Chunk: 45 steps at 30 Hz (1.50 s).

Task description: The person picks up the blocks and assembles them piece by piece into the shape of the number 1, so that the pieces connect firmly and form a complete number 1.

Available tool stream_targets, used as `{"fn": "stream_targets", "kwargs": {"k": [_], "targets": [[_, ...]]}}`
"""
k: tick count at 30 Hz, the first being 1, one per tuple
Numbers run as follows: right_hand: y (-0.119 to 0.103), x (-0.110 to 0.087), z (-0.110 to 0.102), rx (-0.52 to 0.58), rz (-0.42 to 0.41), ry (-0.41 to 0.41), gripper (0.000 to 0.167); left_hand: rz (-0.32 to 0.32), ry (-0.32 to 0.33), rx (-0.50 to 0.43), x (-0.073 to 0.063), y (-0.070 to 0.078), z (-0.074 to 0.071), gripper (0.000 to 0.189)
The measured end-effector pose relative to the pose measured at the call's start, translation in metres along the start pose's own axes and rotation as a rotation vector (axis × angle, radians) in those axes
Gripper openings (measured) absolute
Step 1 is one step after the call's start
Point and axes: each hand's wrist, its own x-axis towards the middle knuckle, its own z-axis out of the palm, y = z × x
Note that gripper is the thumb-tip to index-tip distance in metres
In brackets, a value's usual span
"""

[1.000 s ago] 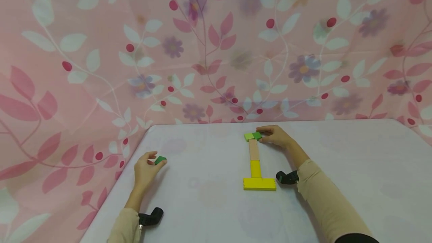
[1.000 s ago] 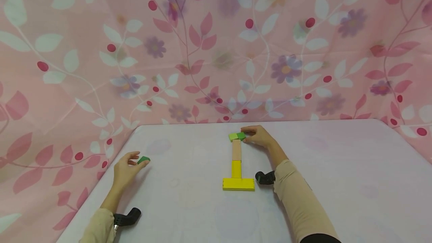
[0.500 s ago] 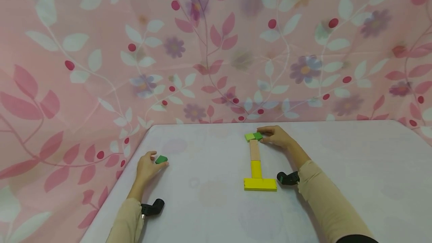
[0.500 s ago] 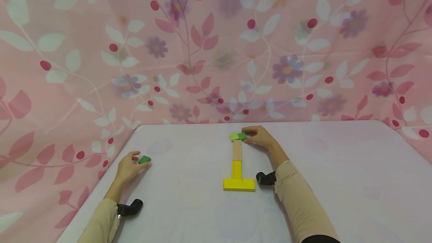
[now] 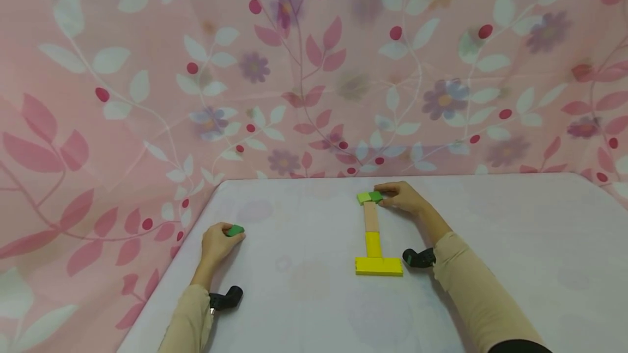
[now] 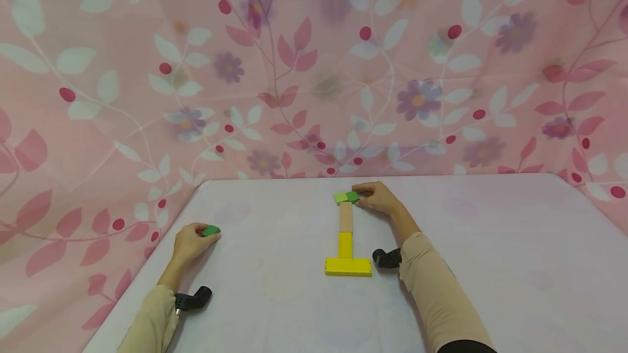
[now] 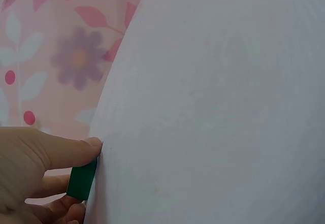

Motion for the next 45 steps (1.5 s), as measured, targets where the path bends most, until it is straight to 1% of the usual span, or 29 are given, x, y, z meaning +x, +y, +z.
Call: {"fn": "stream_targets", "kwargs": {"k": [6,14,18,23,29,33,40,45], "targets": [[0.001,0.003,-0.001,0.004,0.009,0.001,0.047,0.005,0.019,-0.013,-0.003,0.0,0.0,0.045],[0.002,0.002,-0.002,-0.016,-0.003,0.001,0.048,0.035,0.033,-0.041,-0.006,0.001,0.001,0.038],[0.001,0.001,-0.001,-0.009,-0.004,-0.004,0.048,0.048,0.042,-0.068,-0.007,0.004,0.005,0.036],[0.001,0.001,0.0,-0.019,0.004,-0.006,0.048,0.081,0.052,-0.111,-0.006,0.01,0.012,0.034],[0.001,0.001,0.0,-0.008,-0.001,0.0,0.048,0.134,0.015,-0.173,-0.001,0.023,0.024,0.034],[0.002,0.002,0.0,-0.013,-0.002,-0.001,0.048,0.156,-0.017,-0.207,0.001,0.033,0.032,0.034],[0.003,0.001,0.0,-0.003,-0.012,0.005,0.048,0.215,-0.067,-0.234,0.003,0.048,0.045,0.034],[0.002,0.0,0.0,0.007,-0.017,0.006,0.048,0.236,-0.071,-0.239,0.006,0.059,0.051,0.034]]}}
